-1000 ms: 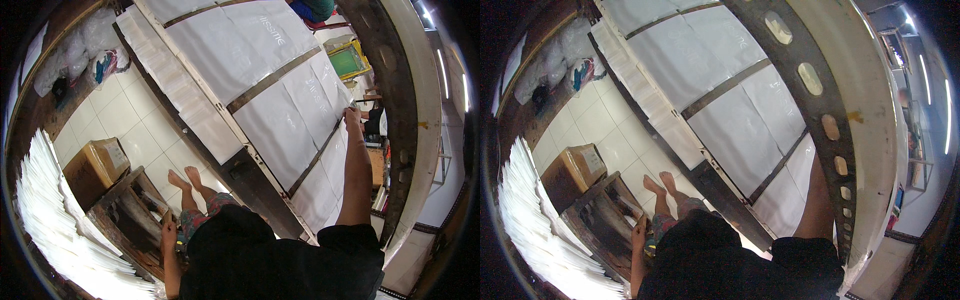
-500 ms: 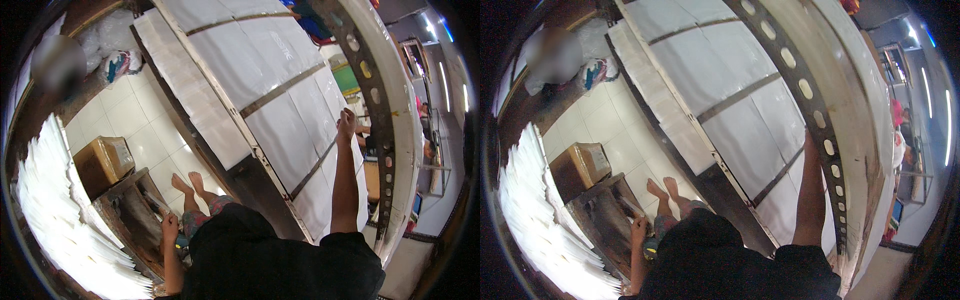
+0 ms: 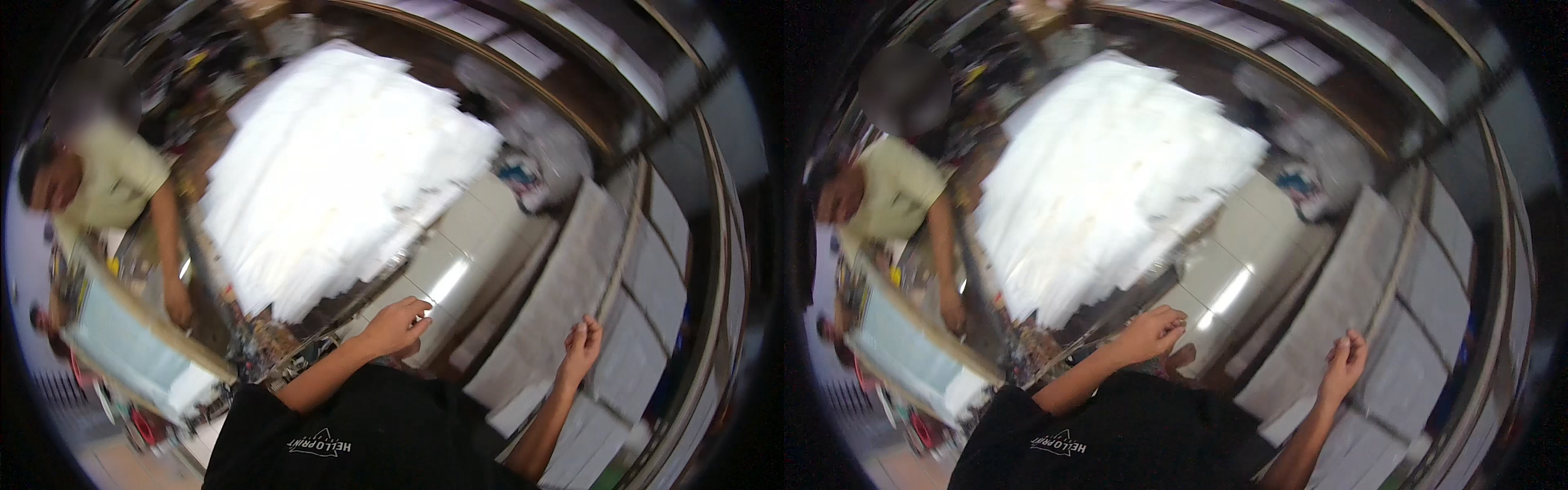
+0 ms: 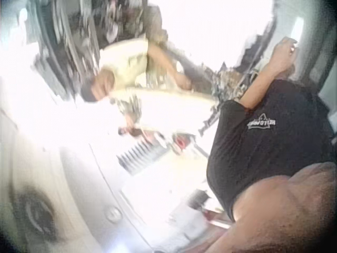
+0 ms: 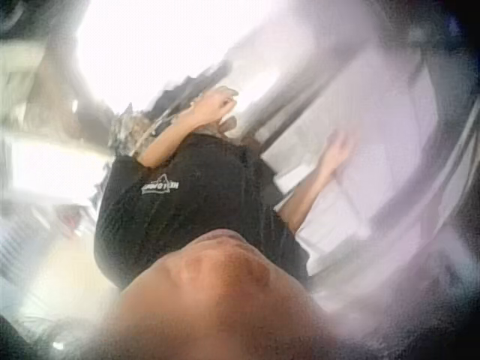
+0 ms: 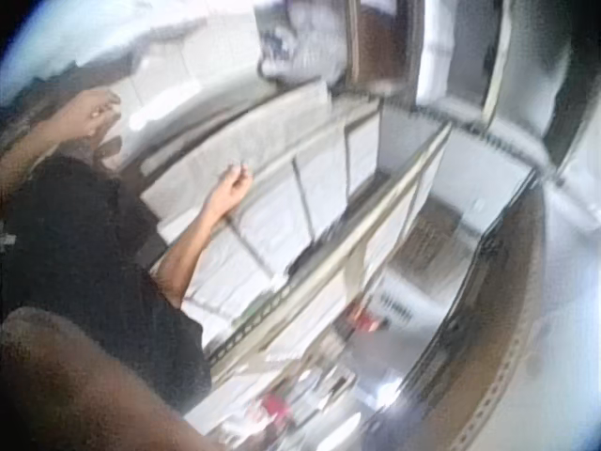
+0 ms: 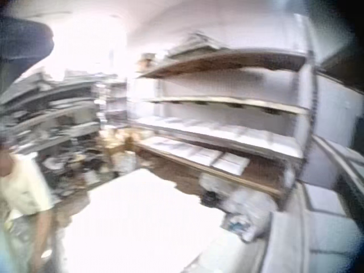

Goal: The person repeatedly picks up white sheets of paper from a table and places them onto a multi-tiered wooden drying rack. The person handles the sheets one at a time, arranging them flat on the rack surfaces.

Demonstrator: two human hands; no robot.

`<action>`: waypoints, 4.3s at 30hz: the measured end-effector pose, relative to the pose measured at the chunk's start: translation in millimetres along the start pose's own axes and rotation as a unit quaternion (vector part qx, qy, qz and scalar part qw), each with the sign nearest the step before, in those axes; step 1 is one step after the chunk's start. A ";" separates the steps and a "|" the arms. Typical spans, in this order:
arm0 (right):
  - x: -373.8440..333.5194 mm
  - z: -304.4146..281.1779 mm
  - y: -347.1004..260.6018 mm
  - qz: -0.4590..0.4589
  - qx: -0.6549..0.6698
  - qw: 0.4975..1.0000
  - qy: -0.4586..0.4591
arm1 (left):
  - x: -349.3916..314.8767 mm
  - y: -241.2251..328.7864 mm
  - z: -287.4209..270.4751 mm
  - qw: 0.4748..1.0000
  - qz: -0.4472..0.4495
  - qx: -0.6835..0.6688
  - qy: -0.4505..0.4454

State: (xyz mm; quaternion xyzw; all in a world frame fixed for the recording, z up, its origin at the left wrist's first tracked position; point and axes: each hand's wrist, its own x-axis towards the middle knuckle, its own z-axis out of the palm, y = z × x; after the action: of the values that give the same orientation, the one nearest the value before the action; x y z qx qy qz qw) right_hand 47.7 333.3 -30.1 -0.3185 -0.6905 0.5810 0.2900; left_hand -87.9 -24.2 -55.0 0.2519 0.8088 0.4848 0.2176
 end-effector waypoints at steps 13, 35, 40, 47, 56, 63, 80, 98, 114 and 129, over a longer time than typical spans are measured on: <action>-42.7 143.8 0.8 0.022 0.016 0.945 -0.326 | -84.4 16.6 -82.2 0.961 -0.066 0.019 0.267; -95.9 112.1 37.8 0.119 -0.035 0.944 -0.304 | 1.7 -22.9 -168.3 0.835 -0.121 0.435 0.315; -97.0 116.4 43.5 0.115 -0.053 0.943 -0.308 | 23.3 -20.4 -171.4 0.839 -0.158 0.459 0.246; -92.0 138.1 23.1 0.035 -0.069 0.949 -0.306 | 25.7 -54.7 -176.9 0.854 -0.083 0.462 0.224; -87.2 157.6 -8.3 0.033 0.064 0.947 -0.314 | 24.9 61.9 -123.5 0.932 0.067 0.283 0.218; -89.5 147.8 -69.7 0.203 0.271 0.911 -0.234 | 36.7 105.4 -22.2 0.904 0.330 0.270 0.020; -139.8 -173.6 -34.3 0.196 -0.002 0.936 0.291 | 51.3 88.9 40.3 0.883 0.387 0.193 -0.180; -281.1 -327.3 105.8 0.195 -0.105 0.795 0.565 | 60.1 26.1 46.5 0.880 0.319 0.231 -0.267; -291.5 -349.6 118.4 0.229 -0.159 0.797 0.535 | 56.4 17.9 43.2 0.882 0.291 0.246 -0.277; -284.1 -350.5 114.4 0.318 -0.223 0.759 0.523 | 52.7 9.3 39.7 0.885 0.270 0.255 -0.282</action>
State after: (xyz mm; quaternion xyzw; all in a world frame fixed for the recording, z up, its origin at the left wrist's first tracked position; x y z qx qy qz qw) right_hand 508.2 343.0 -96.7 -0.8300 -0.4004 0.2124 0.3250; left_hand -103.4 39.0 -69.6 0.6334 0.7098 0.2105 0.2249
